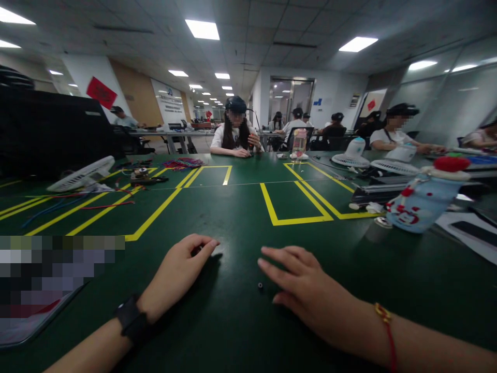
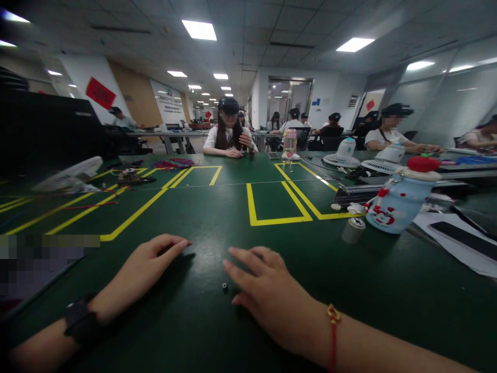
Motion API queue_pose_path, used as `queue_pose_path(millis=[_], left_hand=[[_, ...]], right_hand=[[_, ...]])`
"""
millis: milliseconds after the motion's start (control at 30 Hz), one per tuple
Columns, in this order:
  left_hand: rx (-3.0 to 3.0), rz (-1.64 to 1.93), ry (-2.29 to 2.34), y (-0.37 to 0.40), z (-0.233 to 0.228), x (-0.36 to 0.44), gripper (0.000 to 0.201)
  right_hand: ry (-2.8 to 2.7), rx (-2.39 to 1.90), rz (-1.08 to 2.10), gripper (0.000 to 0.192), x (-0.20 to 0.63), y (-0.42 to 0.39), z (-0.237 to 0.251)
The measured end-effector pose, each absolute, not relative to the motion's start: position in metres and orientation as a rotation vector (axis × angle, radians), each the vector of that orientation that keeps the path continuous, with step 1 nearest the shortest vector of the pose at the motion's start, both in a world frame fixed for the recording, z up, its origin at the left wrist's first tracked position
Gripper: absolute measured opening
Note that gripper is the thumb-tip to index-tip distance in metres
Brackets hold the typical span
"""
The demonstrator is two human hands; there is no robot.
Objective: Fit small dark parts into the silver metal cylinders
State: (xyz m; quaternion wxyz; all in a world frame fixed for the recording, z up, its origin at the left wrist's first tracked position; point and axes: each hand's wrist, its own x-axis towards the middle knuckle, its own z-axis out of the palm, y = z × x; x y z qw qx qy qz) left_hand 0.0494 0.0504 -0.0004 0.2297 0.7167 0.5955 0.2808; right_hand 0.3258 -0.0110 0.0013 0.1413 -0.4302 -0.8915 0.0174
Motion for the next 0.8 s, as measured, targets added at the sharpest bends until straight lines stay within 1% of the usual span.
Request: queue_pose_path(millis=[100, 167, 200, 267, 333, 367, 433, 500, 600, 800], left_hand=[[1.980, 0.749, 1.625, 0.049, 0.000, 0.049, 0.035], [1.973, 0.739, 1.624, 0.048, 0.001, 0.049, 0.035], [1.969, 0.737, 1.622, 0.048, 0.002, 0.049, 0.035], [1.964, 0.736, 1.617, 0.047, 0.003, 0.049, 0.036], [1.969, 0.740, 1.607, 0.048, 0.002, 0.048, 0.036], [1.972, 0.744, 1.604, 0.048, 0.002, 0.048, 0.036], [1.974, 0.751, 1.599, 0.050, 0.001, 0.048, 0.035], [1.971, 0.755, 1.602, 0.050, 0.000, 0.048, 0.035], [1.969, 0.747, 1.618, 0.049, 0.001, 0.049, 0.035], [1.976, 0.723, 1.622, 0.047, 0.004, 0.050, 0.035]], right_hand=[[-2.592, -1.189, 0.219, 0.021, 0.308, -0.014, -0.004], [-2.530, -1.287, 0.191, 0.020, 0.322, -0.008, 0.002], [-2.484, -1.360, 0.117, 0.021, 0.336, -0.004, 0.009], [-2.341, -1.569, -0.140, 0.024, 0.373, 0.005, 0.027], [-2.136, -1.850, -0.417, 0.029, 0.417, 0.015, 0.045], [-2.024, -2.024, -0.487, 0.032, 0.439, 0.020, 0.053], [-1.853, -2.347, -0.406, 0.034, 0.478, 0.027, 0.061], [-1.792, -2.496, -0.270, 0.032, 0.505, 0.031, 0.063], [-1.816, -2.501, -0.215, 0.031, 0.521, 0.033, 0.059], [-1.821, -2.494, -0.239, 0.040, 0.523, 0.035, 0.060]])
